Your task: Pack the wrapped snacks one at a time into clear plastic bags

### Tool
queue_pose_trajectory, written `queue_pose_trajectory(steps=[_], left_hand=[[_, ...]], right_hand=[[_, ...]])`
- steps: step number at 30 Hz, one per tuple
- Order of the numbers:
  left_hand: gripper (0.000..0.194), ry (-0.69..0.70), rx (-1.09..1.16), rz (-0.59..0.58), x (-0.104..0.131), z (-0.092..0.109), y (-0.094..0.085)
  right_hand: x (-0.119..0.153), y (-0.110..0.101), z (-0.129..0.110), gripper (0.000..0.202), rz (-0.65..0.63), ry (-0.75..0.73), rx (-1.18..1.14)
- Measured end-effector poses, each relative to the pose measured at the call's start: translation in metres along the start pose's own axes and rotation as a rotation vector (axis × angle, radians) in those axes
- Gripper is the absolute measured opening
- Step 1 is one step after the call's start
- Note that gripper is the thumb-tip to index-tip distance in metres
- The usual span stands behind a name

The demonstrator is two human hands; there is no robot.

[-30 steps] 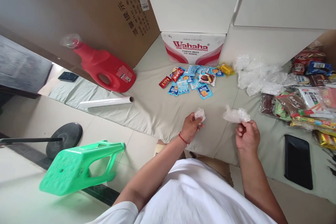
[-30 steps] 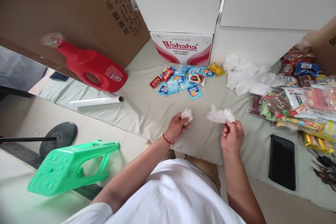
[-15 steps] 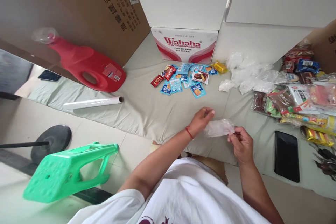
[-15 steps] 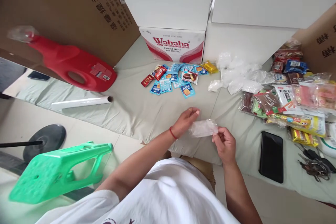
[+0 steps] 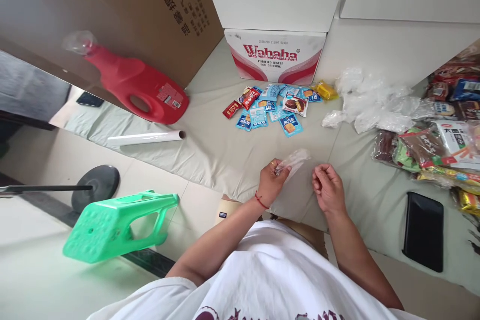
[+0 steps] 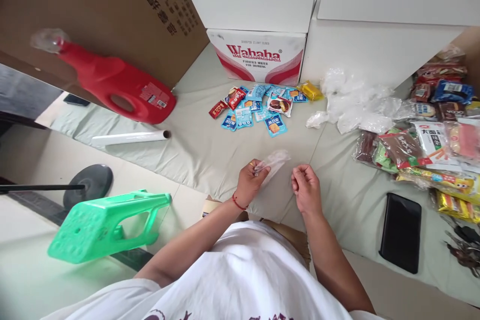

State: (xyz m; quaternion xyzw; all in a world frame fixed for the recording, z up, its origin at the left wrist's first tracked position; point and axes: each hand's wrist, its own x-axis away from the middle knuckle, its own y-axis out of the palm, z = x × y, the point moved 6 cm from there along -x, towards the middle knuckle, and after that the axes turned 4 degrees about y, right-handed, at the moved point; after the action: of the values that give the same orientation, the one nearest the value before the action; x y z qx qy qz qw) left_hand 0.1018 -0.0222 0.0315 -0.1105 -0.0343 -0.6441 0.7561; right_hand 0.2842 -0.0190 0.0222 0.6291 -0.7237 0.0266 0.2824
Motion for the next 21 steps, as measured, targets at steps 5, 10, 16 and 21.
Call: queue_pose_trajectory(steps=[5,10,16,21], left_hand=[[0.016,0.296,-0.259,-0.173,0.012,0.015,0.015],[0.034,0.344,-0.164,-0.262,0.019,0.018,0.028],[0.034,0.026,0.071,0.095,-0.001,-0.006,0.001],[0.044,-0.155,0.337,0.087,-0.006,-0.013,-0.005]], right_hand=[[0.006,0.009,0.01,0.041,-0.105,-0.018,0.123],[-0.001,0.009,0.008,0.032,-0.096,-0.156,0.317],[-0.001,0.013,0.009,0.024,-0.157,-0.096,0.209],[-0.006,-0.005,0.018,0.019,-0.07,0.125,-0.14]])
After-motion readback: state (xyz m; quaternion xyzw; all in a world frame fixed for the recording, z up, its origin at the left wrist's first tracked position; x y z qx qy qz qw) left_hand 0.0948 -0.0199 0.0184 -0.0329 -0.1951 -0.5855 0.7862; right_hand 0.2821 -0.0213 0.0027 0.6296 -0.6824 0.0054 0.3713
